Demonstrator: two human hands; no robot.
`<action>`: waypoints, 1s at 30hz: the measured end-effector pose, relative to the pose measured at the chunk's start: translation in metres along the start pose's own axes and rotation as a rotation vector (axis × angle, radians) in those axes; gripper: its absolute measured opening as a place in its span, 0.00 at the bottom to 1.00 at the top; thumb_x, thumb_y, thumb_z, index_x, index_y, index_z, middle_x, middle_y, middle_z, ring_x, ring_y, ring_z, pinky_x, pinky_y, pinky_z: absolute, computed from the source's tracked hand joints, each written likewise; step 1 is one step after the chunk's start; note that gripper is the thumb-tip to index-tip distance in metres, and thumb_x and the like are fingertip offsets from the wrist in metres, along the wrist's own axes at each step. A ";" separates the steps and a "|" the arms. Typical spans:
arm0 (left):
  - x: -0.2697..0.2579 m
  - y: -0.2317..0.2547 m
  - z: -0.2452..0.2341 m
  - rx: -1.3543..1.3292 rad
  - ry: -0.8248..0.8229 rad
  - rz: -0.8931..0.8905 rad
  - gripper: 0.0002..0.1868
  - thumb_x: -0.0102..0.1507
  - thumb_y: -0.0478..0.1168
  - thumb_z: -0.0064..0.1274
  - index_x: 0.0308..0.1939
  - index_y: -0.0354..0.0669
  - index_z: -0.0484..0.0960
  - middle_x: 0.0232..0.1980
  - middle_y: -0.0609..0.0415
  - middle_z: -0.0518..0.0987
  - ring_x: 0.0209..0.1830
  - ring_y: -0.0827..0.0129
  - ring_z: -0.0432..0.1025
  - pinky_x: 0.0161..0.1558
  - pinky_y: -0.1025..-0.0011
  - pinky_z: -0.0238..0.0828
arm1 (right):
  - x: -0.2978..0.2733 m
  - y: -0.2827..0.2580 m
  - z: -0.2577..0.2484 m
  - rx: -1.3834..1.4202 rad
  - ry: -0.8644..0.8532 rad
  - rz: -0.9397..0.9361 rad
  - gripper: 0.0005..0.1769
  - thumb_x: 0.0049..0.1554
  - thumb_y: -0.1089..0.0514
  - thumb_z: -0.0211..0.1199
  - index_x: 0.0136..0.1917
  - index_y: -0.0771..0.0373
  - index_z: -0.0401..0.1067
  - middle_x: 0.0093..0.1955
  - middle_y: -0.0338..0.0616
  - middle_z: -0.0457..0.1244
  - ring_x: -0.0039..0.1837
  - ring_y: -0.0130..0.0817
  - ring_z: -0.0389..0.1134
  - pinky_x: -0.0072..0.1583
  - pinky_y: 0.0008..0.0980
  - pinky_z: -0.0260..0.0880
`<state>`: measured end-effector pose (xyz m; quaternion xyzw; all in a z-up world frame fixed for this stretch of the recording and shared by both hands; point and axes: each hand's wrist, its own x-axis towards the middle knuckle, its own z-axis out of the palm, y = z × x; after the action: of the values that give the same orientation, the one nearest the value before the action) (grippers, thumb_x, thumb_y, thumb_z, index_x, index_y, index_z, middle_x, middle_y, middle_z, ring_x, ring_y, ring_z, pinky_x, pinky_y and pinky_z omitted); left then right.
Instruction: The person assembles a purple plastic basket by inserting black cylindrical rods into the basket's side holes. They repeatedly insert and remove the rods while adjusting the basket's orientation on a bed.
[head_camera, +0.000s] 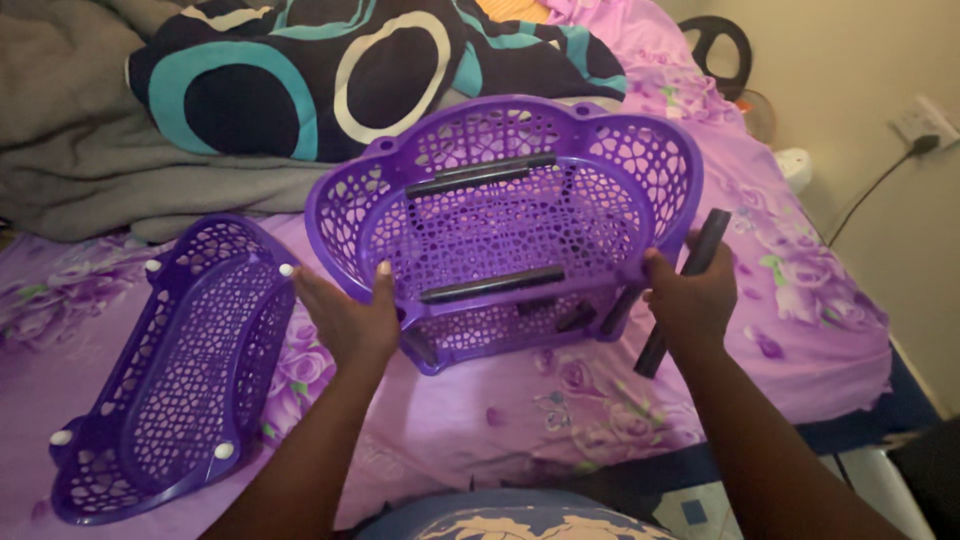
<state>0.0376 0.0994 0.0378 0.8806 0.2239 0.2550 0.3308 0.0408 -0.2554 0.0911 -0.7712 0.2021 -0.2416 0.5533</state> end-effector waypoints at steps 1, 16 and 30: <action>0.003 0.005 -0.003 0.053 0.019 0.045 0.61 0.63 0.60 0.61 0.77 0.21 0.39 0.81 0.24 0.45 0.82 0.38 0.39 0.76 0.50 0.36 | 0.001 -0.004 0.000 -0.028 0.012 -0.033 0.27 0.54 0.58 0.71 0.63 0.64 0.65 0.48 0.45 0.65 0.32 0.33 0.69 0.33 0.31 0.70; 0.008 0.080 0.007 -0.320 -0.243 0.647 0.19 0.58 0.40 0.62 0.53 0.39 0.81 0.69 0.38 0.73 0.71 0.47 0.67 0.72 0.57 0.61 | -0.004 -0.031 0.059 0.156 -0.714 0.553 0.10 0.56 0.56 0.63 0.48 0.63 0.70 0.35 0.43 0.61 0.32 0.33 0.60 0.32 0.40 0.67; 0.058 0.047 -0.010 -0.210 -0.133 0.468 0.13 0.57 0.39 0.61 0.44 0.39 0.82 0.55 0.43 0.81 0.58 0.49 0.75 0.60 0.58 0.69 | -0.022 -0.040 0.095 0.297 -0.946 0.519 0.09 0.60 0.59 0.59 0.50 0.68 0.68 0.42 0.47 0.66 0.39 0.33 0.68 0.43 0.31 0.74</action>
<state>0.0867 0.1046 0.0946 0.8841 -0.0359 0.2880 0.3662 0.0811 -0.1587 0.0999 -0.6341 0.0789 0.2492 0.7277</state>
